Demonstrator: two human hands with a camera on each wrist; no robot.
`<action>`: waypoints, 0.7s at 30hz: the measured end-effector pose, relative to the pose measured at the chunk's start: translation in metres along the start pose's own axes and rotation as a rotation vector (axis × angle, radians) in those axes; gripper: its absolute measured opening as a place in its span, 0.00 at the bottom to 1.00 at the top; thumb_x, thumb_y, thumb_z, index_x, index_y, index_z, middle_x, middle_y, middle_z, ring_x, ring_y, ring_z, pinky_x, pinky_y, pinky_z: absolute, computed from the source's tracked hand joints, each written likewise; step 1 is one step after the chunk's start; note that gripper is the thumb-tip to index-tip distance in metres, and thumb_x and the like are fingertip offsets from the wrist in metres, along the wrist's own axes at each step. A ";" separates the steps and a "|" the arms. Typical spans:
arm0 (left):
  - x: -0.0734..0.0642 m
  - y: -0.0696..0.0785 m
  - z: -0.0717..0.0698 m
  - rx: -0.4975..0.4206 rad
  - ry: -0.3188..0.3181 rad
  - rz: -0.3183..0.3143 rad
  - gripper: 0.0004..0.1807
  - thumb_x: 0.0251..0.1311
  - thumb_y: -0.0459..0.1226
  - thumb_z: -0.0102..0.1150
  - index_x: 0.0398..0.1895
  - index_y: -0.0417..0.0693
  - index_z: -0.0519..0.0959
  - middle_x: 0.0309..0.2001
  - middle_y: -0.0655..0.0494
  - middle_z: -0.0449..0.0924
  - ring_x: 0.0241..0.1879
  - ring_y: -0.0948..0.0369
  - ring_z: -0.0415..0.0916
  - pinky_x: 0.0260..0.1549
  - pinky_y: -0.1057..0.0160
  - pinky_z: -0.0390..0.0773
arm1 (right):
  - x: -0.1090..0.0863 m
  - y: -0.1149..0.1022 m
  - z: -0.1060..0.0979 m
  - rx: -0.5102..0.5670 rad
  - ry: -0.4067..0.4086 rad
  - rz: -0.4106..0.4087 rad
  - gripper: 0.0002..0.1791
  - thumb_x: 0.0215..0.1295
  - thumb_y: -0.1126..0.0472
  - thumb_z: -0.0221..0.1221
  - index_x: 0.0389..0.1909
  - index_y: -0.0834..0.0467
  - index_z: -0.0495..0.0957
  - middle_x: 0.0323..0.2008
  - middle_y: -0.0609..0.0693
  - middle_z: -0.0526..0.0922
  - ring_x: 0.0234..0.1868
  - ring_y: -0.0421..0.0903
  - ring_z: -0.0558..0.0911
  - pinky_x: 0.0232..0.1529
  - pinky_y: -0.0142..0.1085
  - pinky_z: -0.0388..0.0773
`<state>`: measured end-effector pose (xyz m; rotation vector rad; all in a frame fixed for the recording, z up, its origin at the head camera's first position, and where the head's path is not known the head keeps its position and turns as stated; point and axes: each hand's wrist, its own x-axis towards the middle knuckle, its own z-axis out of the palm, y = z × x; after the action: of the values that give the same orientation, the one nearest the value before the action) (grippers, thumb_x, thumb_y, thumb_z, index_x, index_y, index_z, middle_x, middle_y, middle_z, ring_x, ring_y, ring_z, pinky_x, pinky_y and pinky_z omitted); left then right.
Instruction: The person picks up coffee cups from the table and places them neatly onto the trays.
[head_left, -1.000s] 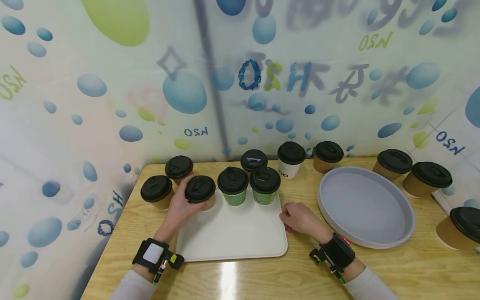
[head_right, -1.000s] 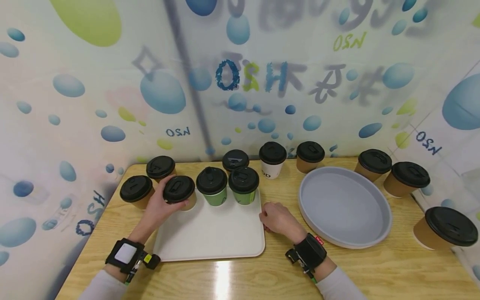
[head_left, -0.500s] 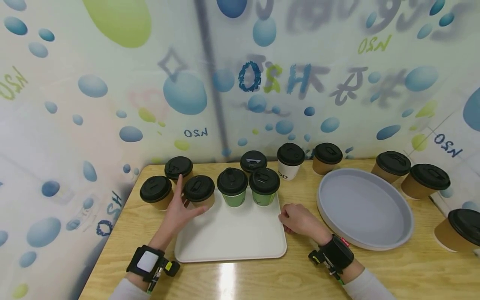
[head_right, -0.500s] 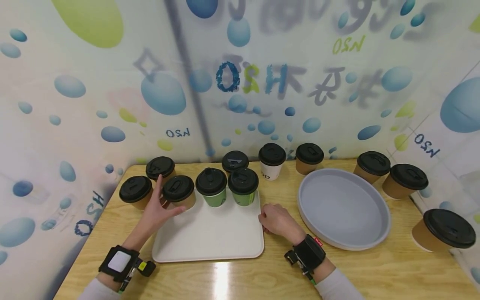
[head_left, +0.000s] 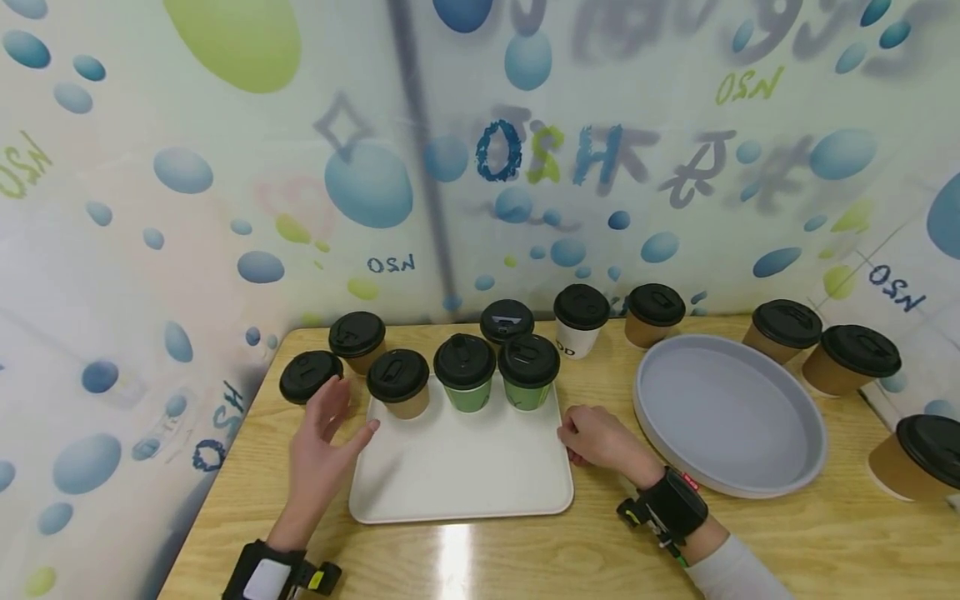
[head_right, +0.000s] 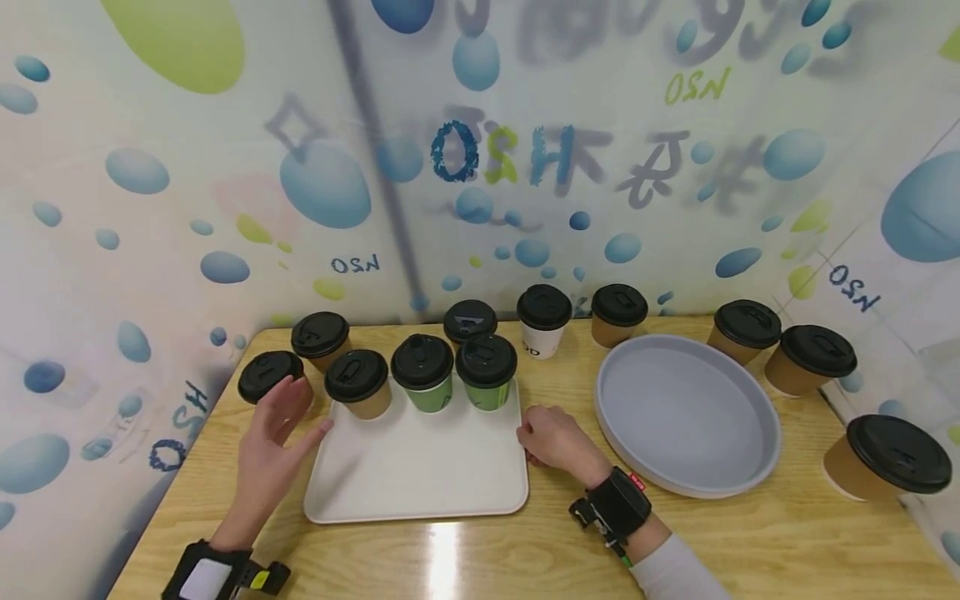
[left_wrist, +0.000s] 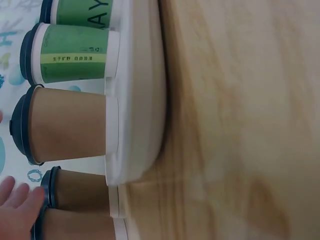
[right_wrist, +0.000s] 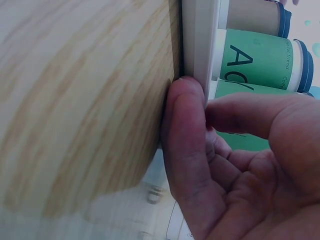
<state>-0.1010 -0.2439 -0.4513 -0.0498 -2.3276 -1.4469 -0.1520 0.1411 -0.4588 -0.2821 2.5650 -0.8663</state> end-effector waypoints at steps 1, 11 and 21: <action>-0.001 0.000 -0.001 0.006 0.035 0.035 0.41 0.58 0.26 0.73 0.74 0.40 0.66 0.69 0.45 0.74 0.66 0.60 0.73 0.61 0.74 0.72 | 0.000 0.000 0.000 0.000 0.003 -0.001 0.11 0.75 0.64 0.57 0.29 0.58 0.77 0.21 0.48 0.79 0.22 0.43 0.78 0.25 0.34 0.75; 0.002 -0.001 -0.010 0.017 0.308 0.269 0.19 0.56 0.15 0.64 0.52 0.26 0.78 0.50 0.38 0.78 0.51 0.68 0.75 0.53 0.75 0.76 | 0.000 0.003 0.003 -0.004 0.026 -0.030 0.12 0.74 0.66 0.56 0.27 0.57 0.76 0.19 0.47 0.79 0.21 0.43 0.78 0.24 0.33 0.74; 0.015 -0.027 -0.026 0.104 0.417 0.237 0.40 0.49 0.25 0.75 0.68 0.35 0.71 0.62 0.52 0.68 0.60 0.61 0.64 0.55 0.70 0.65 | -0.001 0.002 0.001 -0.003 0.034 -0.044 0.13 0.74 0.66 0.56 0.26 0.57 0.76 0.19 0.47 0.79 0.21 0.42 0.78 0.24 0.34 0.74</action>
<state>-0.1128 -0.2810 -0.4590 0.0047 -1.9763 -1.0978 -0.1504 0.1421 -0.4602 -0.3287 2.6005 -0.8901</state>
